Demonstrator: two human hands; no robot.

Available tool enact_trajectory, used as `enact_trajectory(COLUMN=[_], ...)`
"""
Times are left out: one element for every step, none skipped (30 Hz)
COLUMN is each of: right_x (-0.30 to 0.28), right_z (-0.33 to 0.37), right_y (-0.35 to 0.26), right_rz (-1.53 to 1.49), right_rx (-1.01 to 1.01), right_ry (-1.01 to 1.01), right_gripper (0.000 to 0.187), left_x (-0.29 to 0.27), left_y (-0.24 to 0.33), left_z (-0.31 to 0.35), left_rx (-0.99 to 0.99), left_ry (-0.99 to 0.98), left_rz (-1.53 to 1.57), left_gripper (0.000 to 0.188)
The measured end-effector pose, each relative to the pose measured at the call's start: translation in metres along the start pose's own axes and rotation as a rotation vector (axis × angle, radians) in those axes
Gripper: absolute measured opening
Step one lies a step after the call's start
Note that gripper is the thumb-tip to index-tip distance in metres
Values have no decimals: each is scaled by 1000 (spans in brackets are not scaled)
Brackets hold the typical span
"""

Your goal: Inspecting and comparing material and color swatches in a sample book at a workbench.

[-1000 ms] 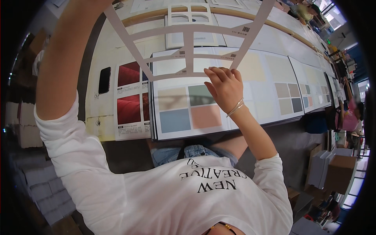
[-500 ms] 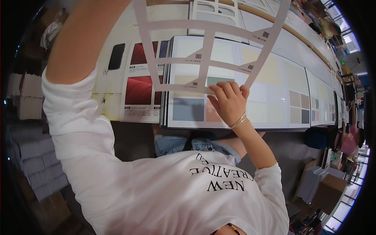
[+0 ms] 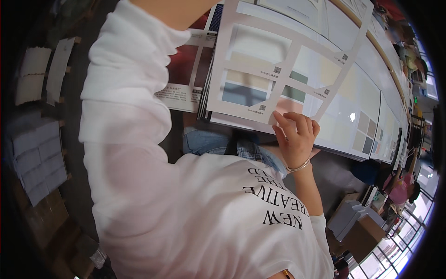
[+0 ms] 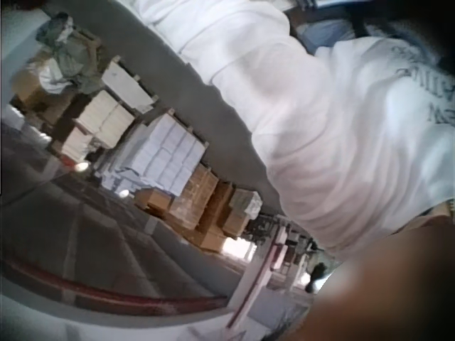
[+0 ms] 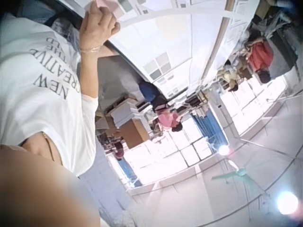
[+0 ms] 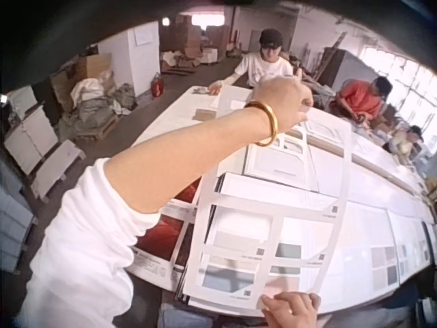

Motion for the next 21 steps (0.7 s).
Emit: enact_trajectory(right_x=[2, 4, 3, 3, 2, 2, 2, 3, 4, 4, 5, 5, 6, 6, 7, 8, 8, 9, 10, 10, 11], right_z=[4, 7, 10, 11, 12, 15, 17, 19, 21, 23, 25, 25, 25, 26, 25, 25, 24, 24, 24, 23, 23], right_y=[0, 0, 0, 0, 0, 0, 0, 1, 2, 3, 3, 3, 3, 3, 2, 3, 3, 3, 3, 3, 3], right_rz=[-23, -27, -50, -73, -73, -83, -94, -95, -105, -115, -117, -124, -131, -133, -141, -144, -148, -155, -162, -163, -171], right_rx=[15, 13, 26, 40, 40, 57, 72, 75, 90, 105, 108, 107, 106, 109, 105, 107, 110, 114, 119, 123, 118], right_ry=[-12, -24, -43, -60, -71, -86, -100, -108, -111, -113, -121, -121, -121, -128, -132, -134, -139, -139, -138, -142, -147], right_gripper=[42, 42, 42, 42, 42, 42, 41, 41, 41, 41, 41, 40, 40, 40, 40, 40, 40, 40, 40, 40, 40], left_x=[7, 14, 24, 35, 45, 45, 55, 66, 67, 69, 71, 68, 68, 76, 88, 94, 101, 103, 106, 108, 109], left_y=[-1, -1, -2, -5, -8, -4, -6, -10, -9, -8, -8, -7, -7, -12, -23, -27, -30, -30, -30, -30, -29], left_z=[5, 11, 15, 15, 17, 26, 30, 32, 35, 39, 43, 47, 50, 51, 51, 52, 53, 53, 54, 56, 58], left_rx=[-11, -20, -22, -33, -44, -63, -69, -62, -55, -89, -94, -123, -151, -155, -151, -142, -146, -149, -152, -153, -156], left_ry=[-4, -8, 24, -21, -67, -41, -46, -41, -36, -93, -98, -125, -153, -158, -136, -114, -119, -109, -100, -104, -113], left_rz=[15, 29, 50, 64, 76, 71, 77, 91, 105, 83, 88, 88, 89, 93, 145, 202, 204, 209, 213, 217, 235], left_gripper=[20, 21, 20, 19, 19, 19, 19, 20, 20, 19, 19, 18, 17, 17, 17, 17, 17, 19, 21, 21, 22])
Point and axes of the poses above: each hand's wrist, its own z-axis away from the middle knuckle, its own x-axis out of the palm, y = z × x, the point moved 1 cm from there along -z, towards the middle knuckle, and after that the axes turned 4 degrees about -x, right-handed, at the moved point
